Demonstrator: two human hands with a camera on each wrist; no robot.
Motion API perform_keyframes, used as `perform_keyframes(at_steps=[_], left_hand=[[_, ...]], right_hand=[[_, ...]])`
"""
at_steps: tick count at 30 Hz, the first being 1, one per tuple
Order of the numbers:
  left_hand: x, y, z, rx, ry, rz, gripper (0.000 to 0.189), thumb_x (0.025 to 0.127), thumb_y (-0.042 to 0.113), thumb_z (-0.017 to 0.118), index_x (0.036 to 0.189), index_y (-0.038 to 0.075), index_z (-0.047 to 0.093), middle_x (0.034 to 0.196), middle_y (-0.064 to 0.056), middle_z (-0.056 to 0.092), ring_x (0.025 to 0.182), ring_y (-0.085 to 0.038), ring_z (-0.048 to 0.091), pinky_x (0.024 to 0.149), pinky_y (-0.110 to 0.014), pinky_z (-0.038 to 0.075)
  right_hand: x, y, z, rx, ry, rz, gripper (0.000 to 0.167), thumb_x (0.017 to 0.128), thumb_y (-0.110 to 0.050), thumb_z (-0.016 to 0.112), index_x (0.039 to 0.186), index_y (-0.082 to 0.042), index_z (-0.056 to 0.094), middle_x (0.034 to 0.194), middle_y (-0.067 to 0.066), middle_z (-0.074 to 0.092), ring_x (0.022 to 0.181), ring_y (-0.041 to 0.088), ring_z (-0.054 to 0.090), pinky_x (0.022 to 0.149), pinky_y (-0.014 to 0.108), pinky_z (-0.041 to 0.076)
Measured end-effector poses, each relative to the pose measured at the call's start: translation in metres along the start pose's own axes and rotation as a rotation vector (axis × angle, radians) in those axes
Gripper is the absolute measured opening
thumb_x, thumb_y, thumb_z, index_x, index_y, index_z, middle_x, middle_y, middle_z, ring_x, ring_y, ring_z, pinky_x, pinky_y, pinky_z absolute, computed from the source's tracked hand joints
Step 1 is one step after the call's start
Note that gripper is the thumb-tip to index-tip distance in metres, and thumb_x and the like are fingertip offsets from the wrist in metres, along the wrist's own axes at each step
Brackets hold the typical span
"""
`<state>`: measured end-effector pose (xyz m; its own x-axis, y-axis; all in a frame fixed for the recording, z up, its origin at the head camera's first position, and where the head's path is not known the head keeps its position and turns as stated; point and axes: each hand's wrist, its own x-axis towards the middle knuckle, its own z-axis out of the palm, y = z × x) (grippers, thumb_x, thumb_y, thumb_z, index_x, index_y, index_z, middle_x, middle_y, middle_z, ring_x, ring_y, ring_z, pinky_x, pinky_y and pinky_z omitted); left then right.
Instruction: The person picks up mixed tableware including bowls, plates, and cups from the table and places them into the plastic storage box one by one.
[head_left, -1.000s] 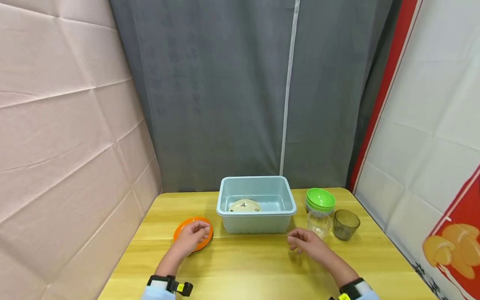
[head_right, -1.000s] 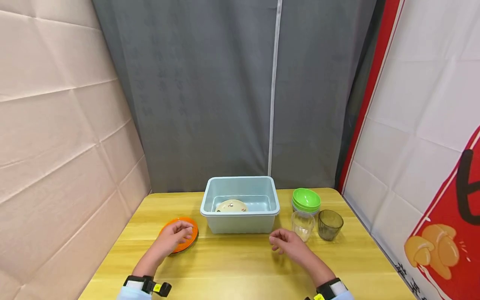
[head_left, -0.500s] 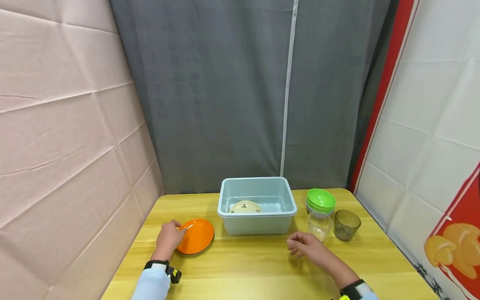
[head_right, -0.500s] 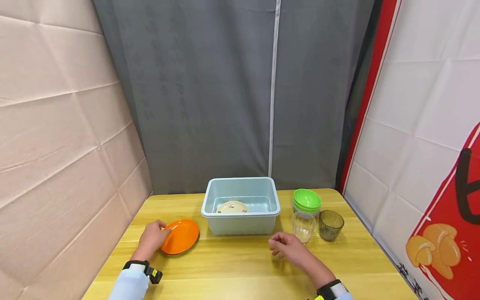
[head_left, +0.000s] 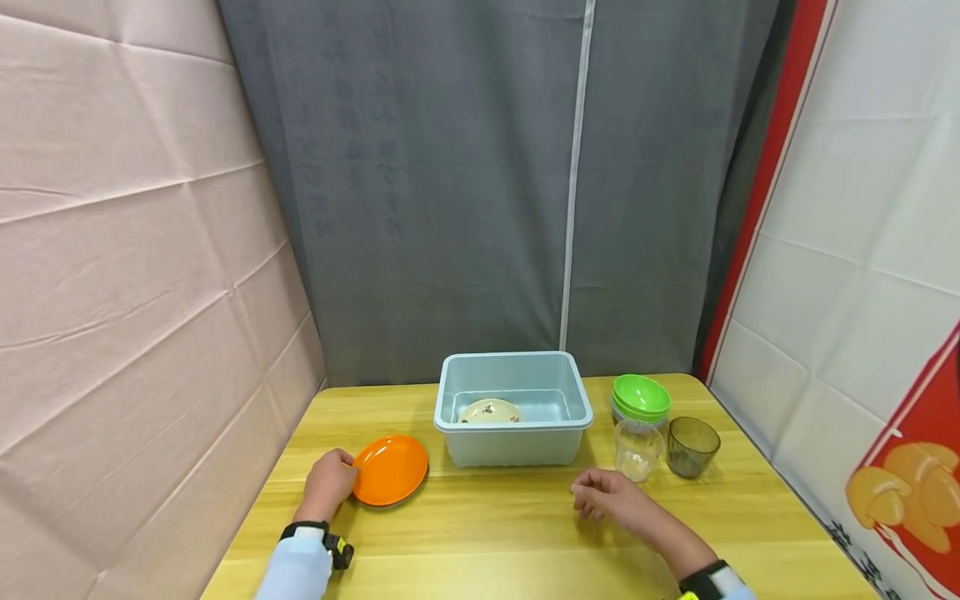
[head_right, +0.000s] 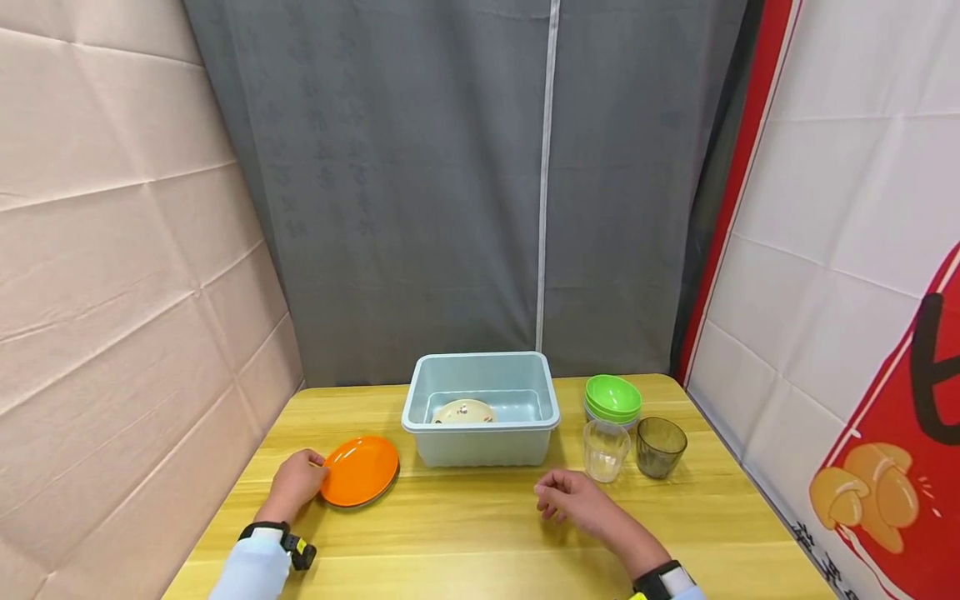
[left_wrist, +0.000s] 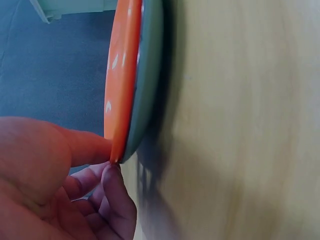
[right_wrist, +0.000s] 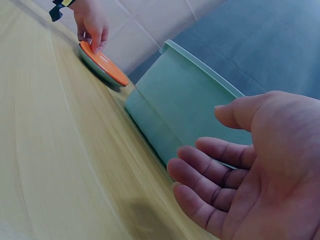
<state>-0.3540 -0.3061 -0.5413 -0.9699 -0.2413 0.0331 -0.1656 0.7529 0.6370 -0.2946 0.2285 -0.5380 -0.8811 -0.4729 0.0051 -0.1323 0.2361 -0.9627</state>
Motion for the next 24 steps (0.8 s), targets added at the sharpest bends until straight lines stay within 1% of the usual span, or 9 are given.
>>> perform_keyframes(at_steps=[4,7,11,13,17,20,24], left_hand=[[0.001,-0.003,-0.001,-0.008,-0.012,0.004,0.02,0.097,0.007,0.07,0.109,-0.009,0.067,0.101,-0.022,0.068,0.086,-0.034,0.063,0.075,-0.043,0.055],[0.0,-0.004,-0.003,0.002,-0.01,0.017,0.02,0.097,0.008,0.069,0.108,-0.009,0.068,0.099,-0.021,0.068,0.084,-0.034,0.063,0.073,-0.043,0.054],[0.0,-0.004,-0.008,-0.001,-0.003,0.033,0.023,0.098,0.009,0.066,0.109,-0.01,0.068,0.1,-0.023,0.069,0.084,-0.033,0.064,0.075,-0.045,0.056],[-0.001,-0.002,-0.01,-0.018,0.0,0.037,0.025,0.1,0.01,0.064,0.111,-0.011,0.068,0.101,-0.023,0.069,0.084,-0.033,0.064,0.075,-0.045,0.057],[0.0,-0.003,-0.013,-0.078,0.015,0.028,0.027,0.102,0.012,0.061,0.114,-0.011,0.067,0.102,-0.023,0.07,0.082,-0.031,0.065,0.069,-0.041,0.057],[0.001,-0.005,-0.014,-0.116,0.035,0.019,0.028,0.103,0.012,0.06,0.117,-0.011,0.068,0.103,-0.023,0.071,0.082,-0.03,0.065,0.067,-0.036,0.056],[-0.002,-0.006,-0.015,-0.16,0.061,0.016,0.028,0.106,0.012,0.061,0.12,-0.011,0.068,0.104,-0.024,0.071,0.082,-0.03,0.066,0.066,-0.034,0.057]], right_hand=[[-0.001,-0.001,0.001,0.0,-0.005,0.015,0.034,0.117,-0.024,0.057,0.122,0.009,0.065,0.104,0.012,0.072,0.096,0.031,0.073,0.078,0.039,0.062],[-0.002,-0.003,0.002,0.003,-0.005,0.027,0.034,0.117,-0.025,0.058,0.122,0.009,0.065,0.104,0.013,0.072,0.095,0.03,0.073,0.078,0.039,0.062],[-0.004,-0.004,0.004,0.002,-0.01,0.035,0.034,0.117,-0.025,0.058,0.122,0.009,0.065,0.103,0.014,0.073,0.095,0.029,0.073,0.078,0.039,0.063],[-0.005,-0.004,0.004,0.005,-0.016,0.041,0.034,0.117,-0.024,0.058,0.123,0.009,0.065,0.104,0.014,0.073,0.096,0.031,0.072,0.079,0.039,0.063],[-0.004,-0.003,0.005,0.015,-0.025,0.049,0.034,0.117,-0.024,0.057,0.124,0.008,0.064,0.105,0.013,0.073,0.098,0.032,0.071,0.08,0.041,0.062],[-0.005,-0.003,0.005,0.016,-0.032,0.045,0.035,0.117,-0.025,0.058,0.125,0.008,0.064,0.106,0.013,0.073,0.099,0.032,0.071,0.08,0.041,0.063],[-0.005,-0.002,0.005,0.015,-0.035,0.046,0.036,0.117,-0.026,0.058,0.125,0.009,0.064,0.105,0.012,0.073,0.099,0.031,0.071,0.08,0.041,0.063]])
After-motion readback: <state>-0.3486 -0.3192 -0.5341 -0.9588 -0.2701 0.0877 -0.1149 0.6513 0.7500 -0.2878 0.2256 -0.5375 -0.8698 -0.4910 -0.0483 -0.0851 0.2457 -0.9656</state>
